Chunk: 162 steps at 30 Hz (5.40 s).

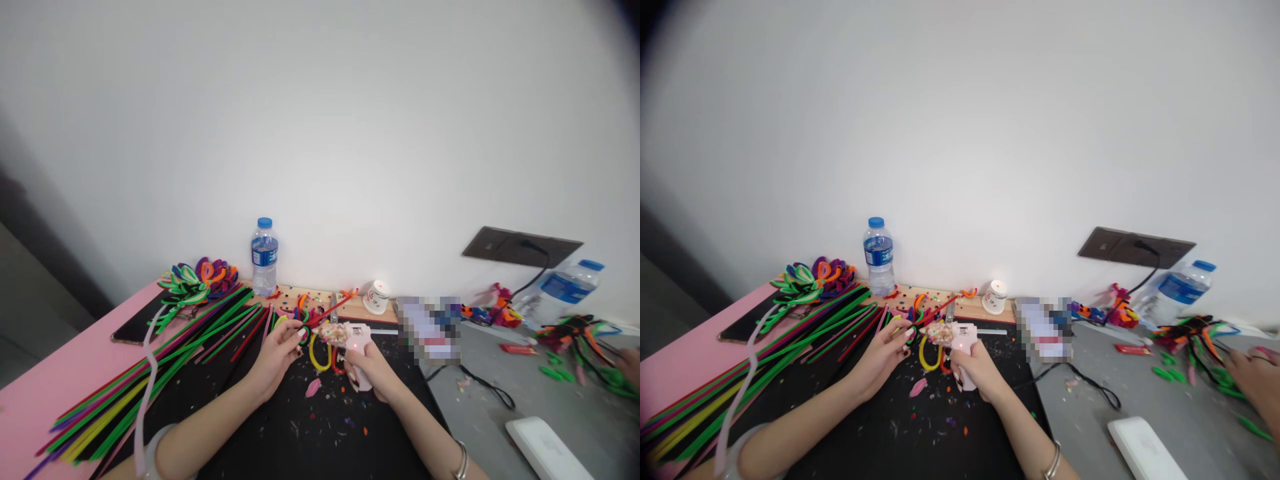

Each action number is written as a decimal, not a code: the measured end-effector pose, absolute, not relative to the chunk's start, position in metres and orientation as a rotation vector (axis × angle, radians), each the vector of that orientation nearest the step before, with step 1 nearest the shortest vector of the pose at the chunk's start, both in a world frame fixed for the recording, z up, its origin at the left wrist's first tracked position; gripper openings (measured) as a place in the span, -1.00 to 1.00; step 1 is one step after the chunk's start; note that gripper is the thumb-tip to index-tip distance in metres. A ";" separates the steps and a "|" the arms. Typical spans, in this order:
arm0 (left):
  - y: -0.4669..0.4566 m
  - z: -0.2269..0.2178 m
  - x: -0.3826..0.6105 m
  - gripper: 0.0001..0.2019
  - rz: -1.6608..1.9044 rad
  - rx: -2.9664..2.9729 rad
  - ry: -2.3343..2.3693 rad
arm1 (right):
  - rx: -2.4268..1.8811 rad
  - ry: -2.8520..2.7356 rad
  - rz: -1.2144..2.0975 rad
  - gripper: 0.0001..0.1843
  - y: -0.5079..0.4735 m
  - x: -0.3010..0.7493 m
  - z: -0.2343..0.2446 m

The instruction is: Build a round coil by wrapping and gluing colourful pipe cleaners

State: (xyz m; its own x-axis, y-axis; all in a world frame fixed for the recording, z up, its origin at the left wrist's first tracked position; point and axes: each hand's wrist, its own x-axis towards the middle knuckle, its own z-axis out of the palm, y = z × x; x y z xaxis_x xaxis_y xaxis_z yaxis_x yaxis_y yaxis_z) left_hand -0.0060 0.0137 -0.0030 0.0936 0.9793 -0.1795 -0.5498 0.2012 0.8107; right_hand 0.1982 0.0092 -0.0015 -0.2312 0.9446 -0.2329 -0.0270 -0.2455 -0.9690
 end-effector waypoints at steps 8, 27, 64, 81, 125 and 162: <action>0.014 -0.004 -0.007 -0.75 1.248 0.683 0.829 | -1.222 -1.190 1.599 -0.97 0.010 0.199 -0.004; 0.014 -0.005 -0.008 -0.77 1.211 0.692 0.806 | -1.221 -1.158 1.605 -0.92 0.010 0.198 -0.003; 0.013 -0.005 -0.008 -0.80 1.189 0.752 0.803 | -1.229 -1.145 1.595 -0.95 0.008 0.196 0.000; 0.015 -0.006 -0.008 -0.80 1.194 0.744 0.809 | -1.226 -1.134 1.596 -0.90 0.008 0.196 0.000; 0.013 -0.003 -0.007 -0.76 1.251 0.729 0.890 | -1.305 -1.213 1.312 -0.76 0.014 0.200 0.007; 0.012 -0.007 -0.007 -0.80 1.153 0.968 0.954 | -1.248 -1.732 0.400 -0.80 -0.010 0.203 0.029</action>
State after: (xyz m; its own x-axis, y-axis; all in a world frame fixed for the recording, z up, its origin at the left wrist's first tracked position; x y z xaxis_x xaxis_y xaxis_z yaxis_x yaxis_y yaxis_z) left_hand -0.0067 0.0125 -0.0071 0.1467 0.9843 -0.0981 -0.2809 0.1365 0.9500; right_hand 0.2033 -0.0098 0.0294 -0.0486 0.8694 0.4917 0.5654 0.4298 -0.7040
